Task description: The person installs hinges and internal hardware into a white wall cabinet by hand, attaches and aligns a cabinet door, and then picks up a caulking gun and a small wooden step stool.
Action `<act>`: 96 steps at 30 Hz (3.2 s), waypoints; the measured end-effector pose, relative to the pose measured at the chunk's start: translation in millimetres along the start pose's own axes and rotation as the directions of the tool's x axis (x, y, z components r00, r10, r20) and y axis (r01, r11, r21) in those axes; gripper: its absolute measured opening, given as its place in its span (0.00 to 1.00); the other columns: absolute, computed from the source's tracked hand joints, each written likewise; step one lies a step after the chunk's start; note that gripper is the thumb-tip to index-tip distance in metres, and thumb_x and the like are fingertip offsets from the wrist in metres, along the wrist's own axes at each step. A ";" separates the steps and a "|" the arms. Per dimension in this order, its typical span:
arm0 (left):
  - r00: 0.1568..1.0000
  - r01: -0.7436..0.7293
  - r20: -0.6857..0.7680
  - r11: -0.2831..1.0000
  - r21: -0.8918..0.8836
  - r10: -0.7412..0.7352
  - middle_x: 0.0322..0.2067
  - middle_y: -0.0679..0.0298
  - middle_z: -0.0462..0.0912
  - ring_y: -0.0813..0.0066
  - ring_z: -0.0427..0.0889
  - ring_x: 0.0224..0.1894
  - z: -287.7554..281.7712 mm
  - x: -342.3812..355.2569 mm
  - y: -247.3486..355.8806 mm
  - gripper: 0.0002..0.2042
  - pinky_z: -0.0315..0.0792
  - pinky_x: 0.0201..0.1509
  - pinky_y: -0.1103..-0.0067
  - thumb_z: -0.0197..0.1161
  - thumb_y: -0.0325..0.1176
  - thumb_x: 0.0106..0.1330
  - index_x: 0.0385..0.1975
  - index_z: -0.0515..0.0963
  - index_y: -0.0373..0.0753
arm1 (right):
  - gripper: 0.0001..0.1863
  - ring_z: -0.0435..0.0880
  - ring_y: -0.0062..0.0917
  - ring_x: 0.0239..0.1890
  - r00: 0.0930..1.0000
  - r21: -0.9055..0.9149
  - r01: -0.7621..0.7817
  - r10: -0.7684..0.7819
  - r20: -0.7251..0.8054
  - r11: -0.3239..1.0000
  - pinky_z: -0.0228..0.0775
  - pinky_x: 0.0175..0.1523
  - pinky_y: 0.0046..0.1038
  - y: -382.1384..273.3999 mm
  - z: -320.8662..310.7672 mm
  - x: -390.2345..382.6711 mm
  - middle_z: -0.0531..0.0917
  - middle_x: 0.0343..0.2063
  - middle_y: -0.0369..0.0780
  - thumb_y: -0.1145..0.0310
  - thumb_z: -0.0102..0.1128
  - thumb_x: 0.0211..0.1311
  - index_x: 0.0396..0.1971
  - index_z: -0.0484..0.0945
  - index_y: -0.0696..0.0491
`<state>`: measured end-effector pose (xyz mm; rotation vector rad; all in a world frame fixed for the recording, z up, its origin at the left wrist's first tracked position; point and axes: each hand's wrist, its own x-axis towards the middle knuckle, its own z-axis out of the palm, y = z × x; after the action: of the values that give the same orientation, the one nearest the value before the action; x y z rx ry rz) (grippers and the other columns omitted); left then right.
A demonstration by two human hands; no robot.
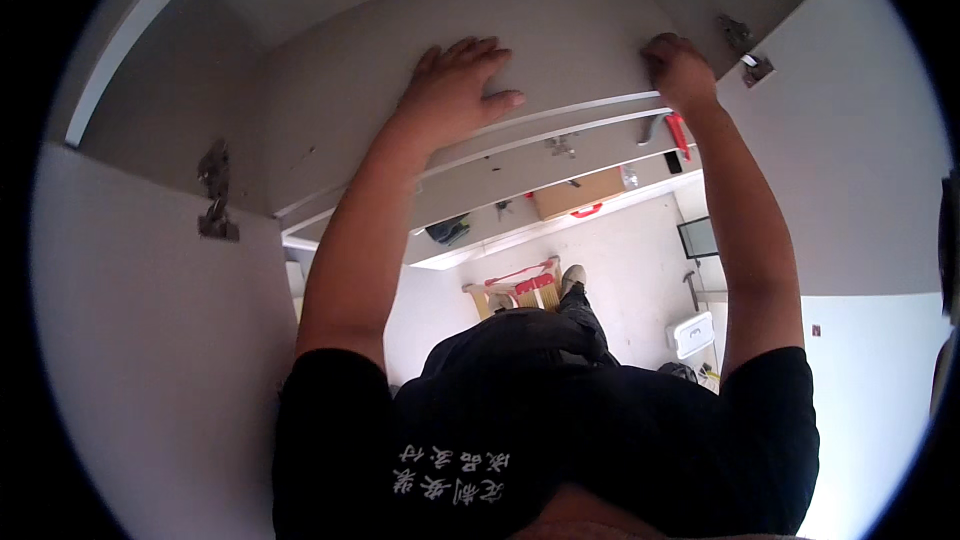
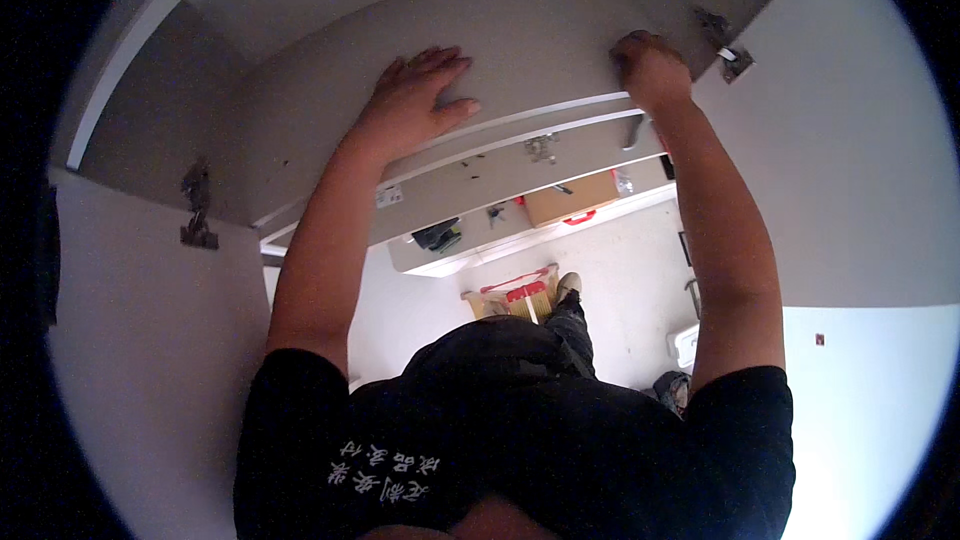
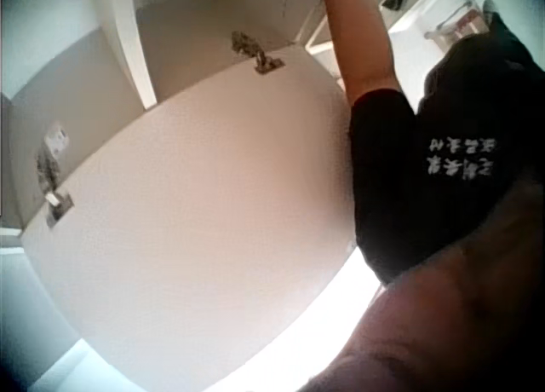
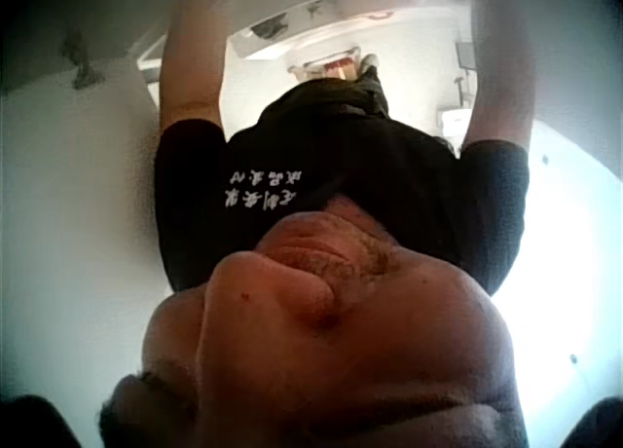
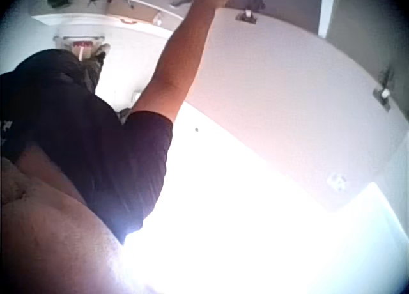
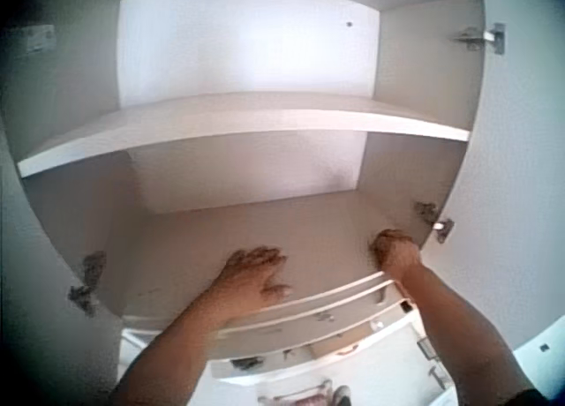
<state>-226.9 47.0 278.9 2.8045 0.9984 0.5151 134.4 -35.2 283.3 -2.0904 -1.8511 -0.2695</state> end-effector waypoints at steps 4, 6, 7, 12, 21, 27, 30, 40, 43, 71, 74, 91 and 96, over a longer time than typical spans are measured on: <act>1.000 0.003 0.008 1.000 -0.012 -0.003 0.74 0.57 0.66 0.58 0.60 0.77 -1.5 -0.9 -4.5 0.33 0.48 0.81 0.58 0.62 0.56 0.69 0.70 0.71 0.44 | 0.14 0.81 0.41 0.58 0.995 -0.064 -0.101 0.102 0.005 0.993 0.74 0.63 0.41 -15.6 -0.4 0.3 0.84 0.51 0.40 0.68 0.55 0.65 0.45 0.86 0.48; 1.000 -0.004 0.013 0.999 -0.052 0.005 0.73 0.56 0.68 0.57 0.61 0.77 -0.2 -1.2 -9.2 0.33 0.49 0.81 0.60 0.63 0.57 0.69 0.68 0.73 0.44 | 0.14 0.81 0.41 0.57 0.998 -0.137 -0.048 0.042 -0.050 0.989 0.74 0.62 0.42 -9.3 5.8 -0.1 0.84 0.51 0.41 0.66 0.54 0.67 0.46 0.86 0.48; 1.000 0.008 -0.006 0.999 -0.053 -0.008 0.73 0.56 0.68 0.56 0.62 0.76 0.4 -2.4 -8.6 0.33 0.50 0.81 0.60 0.63 0.57 0.69 0.68 0.73 0.43 | 0.14 0.81 0.41 0.57 0.999 -0.123 -0.042 0.037 -0.039 0.992 0.74 0.63 0.42 -4.8 7.3 0.3 0.84 0.51 0.41 0.66 0.54 0.67 0.46 0.86 0.48; 0.997 0.063 0.041 0.996 -0.058 -0.060 0.74 0.58 0.66 0.60 0.60 0.77 -6.0 0.2 -7.0 0.35 0.50 0.80 0.56 0.60 0.60 0.68 0.69 0.72 0.43 | 0.16 0.80 0.42 0.59 0.994 -0.035 -0.106 0.107 0.002 0.994 0.73 0.64 0.42 -11.4 3.6 -5.1 0.84 0.53 0.41 0.64 0.53 0.68 0.50 0.85 0.47; 0.998 0.042 0.053 0.999 -0.018 -0.041 0.74 0.57 0.65 0.59 0.59 0.78 -5.3 -4.5 -13.9 0.34 0.50 0.80 0.56 0.61 0.58 0.69 0.69 0.71 0.42 | 0.20 0.75 0.52 0.64 0.880 0.091 0.028 0.019 -0.475 0.995 0.67 0.68 0.49 -3.7 76.7 -156.2 0.77 0.61 0.55 0.77 0.59 0.60 0.54 0.77 0.59; 0.998 0.033 0.045 0.999 -0.001 -0.033 0.74 0.57 0.65 0.58 0.59 0.78 -13.8 -9.9 -2.5 0.33 0.50 0.80 0.54 0.61 0.55 0.69 0.68 0.72 0.42 | 0.26 0.80 0.46 0.59 0.274 -0.042 -0.482 0.196 0.942 0.875 0.70 0.66 0.44 -3.9 250.4 -505.9 0.84 0.52 0.54 0.56 0.65 0.64 0.55 0.79 0.60; 0.999 0.017 0.031 1.000 0.012 -0.017 0.74 0.57 0.64 0.58 0.58 0.78 -8.4 -2.0 6.3 0.32 0.50 0.79 0.53 0.60 0.56 0.70 0.68 0.72 0.42 | 0.24 0.83 0.42 0.55 0.217 -0.052 -0.643 0.248 0.944 0.764 0.73 0.62 0.43 -45.7 189.0 -543.5 0.86 0.48 0.52 0.52 0.62 0.67 0.51 0.83 0.57; 1.000 -0.014 0.018 1.000 -0.008 0.014 0.72 0.54 0.68 0.57 0.63 0.76 -17.4 2.0 16.3 0.30 0.53 0.79 0.59 0.62 0.50 0.70 0.67 0.73 0.40 | 0.22 0.85 0.41 0.54 0.716 0.358 -0.215 -0.103 0.690 0.909 0.76 0.60 0.43 -57.8 225.7 -388.5 0.86 0.52 0.46 0.52 0.60 0.68 0.53 0.84 0.49; 1.000 -0.011 0.009 1.000 0.016 0.011 0.71 0.53 0.69 0.56 0.64 0.75 -13.7 -4.8 3.4 0.29 0.54 0.79 0.58 0.62 0.50 0.70 0.67 0.73 0.40 | 0.23 0.84 0.43 0.55 0.748 0.493 -0.202 -0.191 0.636 0.846 0.75 0.62 0.43 -111.0 192.6 -321.8 0.85 0.54 0.46 0.50 0.57 0.70 0.55 0.82 0.49; 0.994 0.101 0.026 0.991 0.083 -0.103 0.74 0.57 0.66 0.58 0.60 0.77 -21.4 -6.9 29.1 0.30 0.50 0.81 0.57 0.58 0.54 0.72 0.70 0.71 0.45 | 0.20 0.88 0.41 0.49 0.705 0.339 -0.403 0.052 0.707 0.850 0.79 0.57 0.40 124.1 198.3 -360.7 0.88 0.46 0.47 0.53 0.66 0.64 0.51 0.85 0.48; 0.988 0.149 0.032 0.985 0.083 -0.152 0.74 0.57 0.66 0.58 0.60 0.77 -22.9 -1.6 34.0 0.31 0.50 0.81 0.57 0.59 0.54 0.72 0.70 0.71 0.46 | 0.16 0.89 0.40 0.47 0.775 0.290 -0.480 0.246 0.583 0.828 0.81 0.55 0.38 160.3 166.5 -356.5 0.88 0.46 0.47 0.59 0.65 0.65 0.49 0.86 0.49; 0.992 0.126 -0.018 0.987 0.101 -0.125 0.73 0.55 0.67 0.56 0.63 0.76 -15.3 -4.6 29.3 0.28 0.53 0.79 0.56 0.57 0.53 0.73 0.69 0.72 0.45 | 0.18 0.76 0.46 0.64 0.878 -0.089 -0.283 0.221 -0.425 0.955 0.67 0.68 0.43 168.8 59.1 -322.7 0.82 0.59 0.48 0.64 0.55 0.77 0.58 0.78 0.58; 0.994 0.107 0.012 0.989 0.104 -0.109 0.72 0.55 0.68 0.57 0.63 0.76 -12.8 2.4 29.6 0.28 0.53 0.79 0.58 0.56 0.52 0.74 0.69 0.72 0.43 | 0.18 0.82 0.38 0.57 0.684 0.465 -0.439 0.621 -0.382 0.769 0.72 0.62 0.40 131.0 54.8 -333.5 0.86 0.54 0.45 0.59 0.61 0.75 0.54 0.83 0.56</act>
<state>-212.3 25.6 298.1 2.8178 1.1993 0.4362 214.3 -336.0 97.4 -1.9526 -0.8351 -0.2974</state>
